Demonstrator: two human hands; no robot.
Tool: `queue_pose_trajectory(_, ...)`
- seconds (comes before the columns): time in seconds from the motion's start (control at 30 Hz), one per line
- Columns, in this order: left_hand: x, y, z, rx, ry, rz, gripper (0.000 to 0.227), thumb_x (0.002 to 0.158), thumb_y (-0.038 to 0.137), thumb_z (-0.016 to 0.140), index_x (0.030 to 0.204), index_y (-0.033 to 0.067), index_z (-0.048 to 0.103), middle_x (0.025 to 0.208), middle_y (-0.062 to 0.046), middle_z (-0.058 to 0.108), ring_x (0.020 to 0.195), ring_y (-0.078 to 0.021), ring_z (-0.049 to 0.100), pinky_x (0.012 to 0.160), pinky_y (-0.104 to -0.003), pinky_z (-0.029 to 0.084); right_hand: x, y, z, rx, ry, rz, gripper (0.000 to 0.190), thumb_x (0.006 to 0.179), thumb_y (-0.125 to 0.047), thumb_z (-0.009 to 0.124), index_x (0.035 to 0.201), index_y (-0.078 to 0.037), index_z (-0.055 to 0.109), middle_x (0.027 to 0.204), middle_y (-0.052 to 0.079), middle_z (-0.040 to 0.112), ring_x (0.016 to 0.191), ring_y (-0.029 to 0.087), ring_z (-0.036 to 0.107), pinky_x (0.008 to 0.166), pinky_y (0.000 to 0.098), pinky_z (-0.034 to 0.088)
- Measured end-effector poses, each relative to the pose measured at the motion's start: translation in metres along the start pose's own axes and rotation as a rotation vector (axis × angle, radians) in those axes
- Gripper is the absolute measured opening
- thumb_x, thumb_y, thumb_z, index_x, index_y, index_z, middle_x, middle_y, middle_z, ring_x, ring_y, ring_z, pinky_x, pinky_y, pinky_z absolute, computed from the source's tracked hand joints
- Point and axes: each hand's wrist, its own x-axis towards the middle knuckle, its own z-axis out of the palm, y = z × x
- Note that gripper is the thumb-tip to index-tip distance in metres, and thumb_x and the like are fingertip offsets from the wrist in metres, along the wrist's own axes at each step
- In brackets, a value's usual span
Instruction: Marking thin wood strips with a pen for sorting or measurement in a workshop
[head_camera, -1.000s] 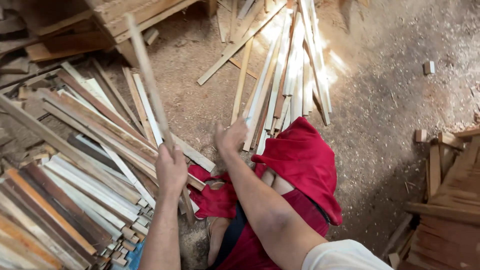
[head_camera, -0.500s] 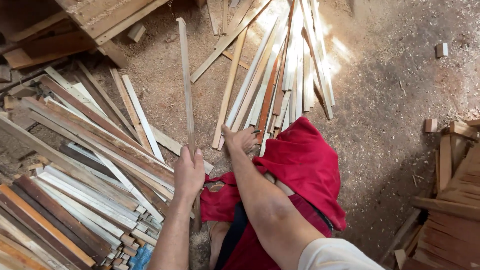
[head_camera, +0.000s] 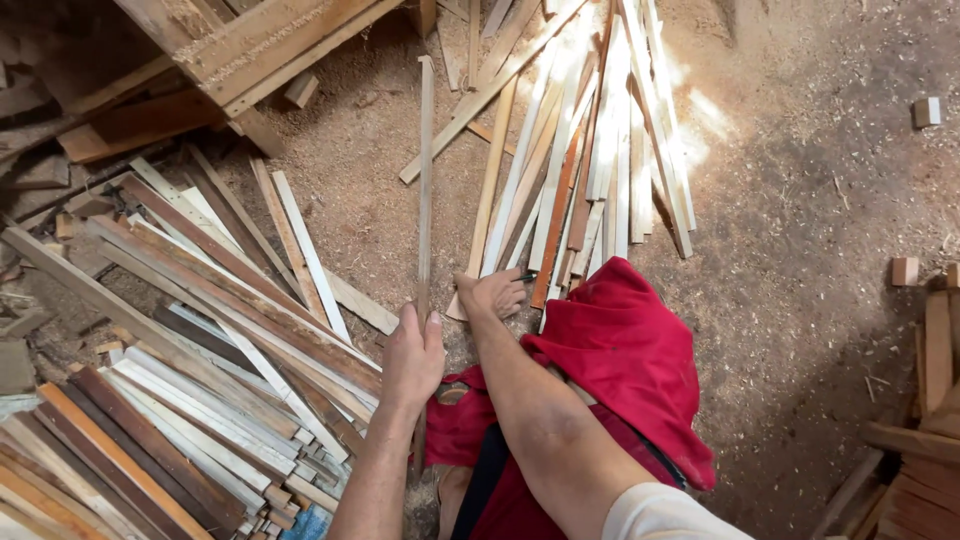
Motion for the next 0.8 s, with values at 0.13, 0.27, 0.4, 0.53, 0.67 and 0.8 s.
queue_pose_trajectory(0.13, -0.001, 0.0, -0.004, 0.009, 0.001, 0.028, 0.037, 0.103, 0.04, 0.045, 0.124, 0.0107, 0.052, 0.095, -0.029, 0.07, 0.097, -0.0502, 0.069, 0.08, -0.06, 0.054, -0.009, -0.01, -0.02, 0.055, -0.054, -0.009, 0.108, 0.054, -0.056, 0.095, 0.131, -0.005, 0.04, 0.132, 0.021, 0.05, 0.133, 0.038, 0.044, 0.111, 0.0468, 0.039)
queue_pose_trajectory(0.27, 0.0, -0.001, -0.007, -0.015, -0.031, -0.035, 0.039, 0.102, 0.041, 0.045, 0.126, 0.0113, 0.054, 0.095, -0.027, 0.071, 0.098, -0.0497, 0.069, 0.083, -0.059, 0.054, -0.016, -0.016, -0.028, 0.095, -0.019, 0.054, 0.09, 0.06, -0.035, 0.096, 0.123, -0.001, 0.042, 0.125, 0.023, 0.058, 0.126, 0.038, 0.053, 0.103, 0.0452, 0.047)
queue_pose_trajectory(0.4, 0.004, -0.013, -0.003, -0.022, 0.001, -0.028, 0.038, 0.103, 0.041, 0.046, 0.124, 0.0111, 0.054, 0.095, -0.028, 0.07, 0.099, -0.0501, 0.068, 0.082, -0.06, 0.053, 0.023, 0.0, 0.023, 0.126, -0.033, -0.089, 0.067, 0.069, -0.029, 0.08, 0.118, -0.006, 0.04, 0.112, 0.018, 0.067, 0.113, 0.038, 0.067, 0.095, 0.0496, 0.055)
queue_pose_trajectory(0.53, -0.003, -0.012, -0.011, 0.009, 0.018, -0.031, 0.038, 0.102, 0.042, 0.046, 0.126, 0.0143, 0.057, 0.094, -0.024, 0.073, 0.099, -0.046, 0.07, 0.084, -0.056, 0.055, 0.013, -0.001, 0.011, 0.141, -0.068, -0.094, 0.075, 0.071, -0.029, 0.086, 0.123, -0.006, 0.037, 0.11, 0.02, 0.07, 0.108, 0.042, 0.07, 0.087, 0.0577, 0.057)
queue_pose_trajectory(0.67, -0.02, -0.002, -0.029, -0.03, 0.006, -0.066, 0.037, 0.102, 0.038, 0.047, 0.123, 0.0081, 0.055, 0.094, -0.03, 0.07, 0.097, -0.0501, 0.069, 0.082, -0.058, 0.053, 0.006, -0.003, 0.006, 0.283, -0.133, -0.116, 0.075, 0.064, -0.022, 0.088, 0.121, -0.003, 0.043, 0.113, 0.021, 0.07, 0.115, 0.043, 0.067, 0.097, 0.0548, 0.054)
queue_pose_trajectory(0.8, -0.019, -0.006, -0.037, -0.177, 0.031, -0.121, 0.03, 0.107, 0.029, 0.045, 0.12, 0.0063, 0.059, 0.085, -0.021, 0.07, 0.071, -0.0341, 0.07, 0.065, -0.044, 0.058, -0.049, -0.047, -0.039, 0.962, -0.328, -0.072, 0.064, 0.063, -0.002, 0.09, 0.115, 0.002, 0.053, 0.101, 0.021, 0.069, 0.098, 0.034, 0.071, 0.085, 0.047, 0.058)
